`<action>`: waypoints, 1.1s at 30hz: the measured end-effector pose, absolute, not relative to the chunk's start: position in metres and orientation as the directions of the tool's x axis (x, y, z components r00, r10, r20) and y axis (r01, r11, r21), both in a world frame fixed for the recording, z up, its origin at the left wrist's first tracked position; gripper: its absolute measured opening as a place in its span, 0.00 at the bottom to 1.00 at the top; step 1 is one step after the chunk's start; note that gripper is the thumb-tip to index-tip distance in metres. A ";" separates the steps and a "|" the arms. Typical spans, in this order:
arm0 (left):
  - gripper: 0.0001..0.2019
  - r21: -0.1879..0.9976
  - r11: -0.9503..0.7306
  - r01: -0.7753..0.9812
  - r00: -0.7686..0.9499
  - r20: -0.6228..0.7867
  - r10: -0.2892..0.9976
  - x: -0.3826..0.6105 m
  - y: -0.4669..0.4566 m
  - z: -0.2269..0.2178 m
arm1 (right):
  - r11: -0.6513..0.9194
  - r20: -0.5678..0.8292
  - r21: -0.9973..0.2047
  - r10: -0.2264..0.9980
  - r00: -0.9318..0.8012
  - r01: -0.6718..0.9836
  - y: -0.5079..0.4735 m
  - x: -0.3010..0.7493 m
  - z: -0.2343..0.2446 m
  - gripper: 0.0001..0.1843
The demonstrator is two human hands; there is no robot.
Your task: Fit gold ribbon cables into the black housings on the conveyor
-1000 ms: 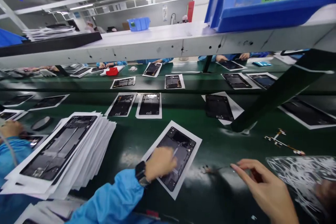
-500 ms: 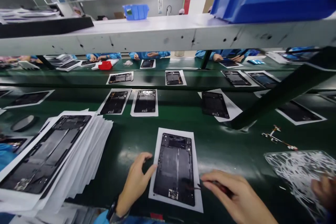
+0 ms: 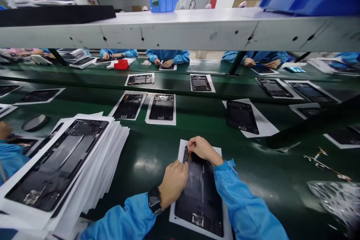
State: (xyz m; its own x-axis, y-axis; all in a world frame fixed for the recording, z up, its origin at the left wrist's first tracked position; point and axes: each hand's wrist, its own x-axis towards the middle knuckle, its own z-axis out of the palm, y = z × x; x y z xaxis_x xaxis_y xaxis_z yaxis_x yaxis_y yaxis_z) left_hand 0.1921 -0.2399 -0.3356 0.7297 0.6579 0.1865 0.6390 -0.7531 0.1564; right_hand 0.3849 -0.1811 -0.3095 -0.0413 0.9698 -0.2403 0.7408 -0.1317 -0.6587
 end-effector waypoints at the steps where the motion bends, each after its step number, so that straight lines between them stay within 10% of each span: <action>1: 0.11 0.122 -0.775 0.620 0.750 0.200 0.631 0.193 -0.237 -0.335 | -0.147 -0.260 -0.641 0.965 -0.032 0.753 -0.179 0.384 -0.313 0.05; 14: 0.12 0.129 -0.894 0.430 0.846 0.287 0.449 0.187 -0.222 -0.332 | -0.314 -0.465 -0.377 0.878 0.115 0.872 -0.152 0.392 -0.310 0.14; 33: 0.11 0.229 -0.923 0.309 0.873 0.317 0.371 0.177 -0.214 -0.349 | -0.177 -0.341 -0.378 0.939 0.041 0.909 -0.181 0.386 -0.309 0.16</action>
State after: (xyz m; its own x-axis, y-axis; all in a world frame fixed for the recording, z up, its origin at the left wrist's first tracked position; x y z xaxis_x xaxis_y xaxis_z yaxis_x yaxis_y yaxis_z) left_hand 0.1771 -0.2135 -0.3487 0.8726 0.3714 0.3173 0.3093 -0.9229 0.2294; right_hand 0.3859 -0.1814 -0.3093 0.0415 0.9392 -0.3410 0.9086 -0.1774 -0.3781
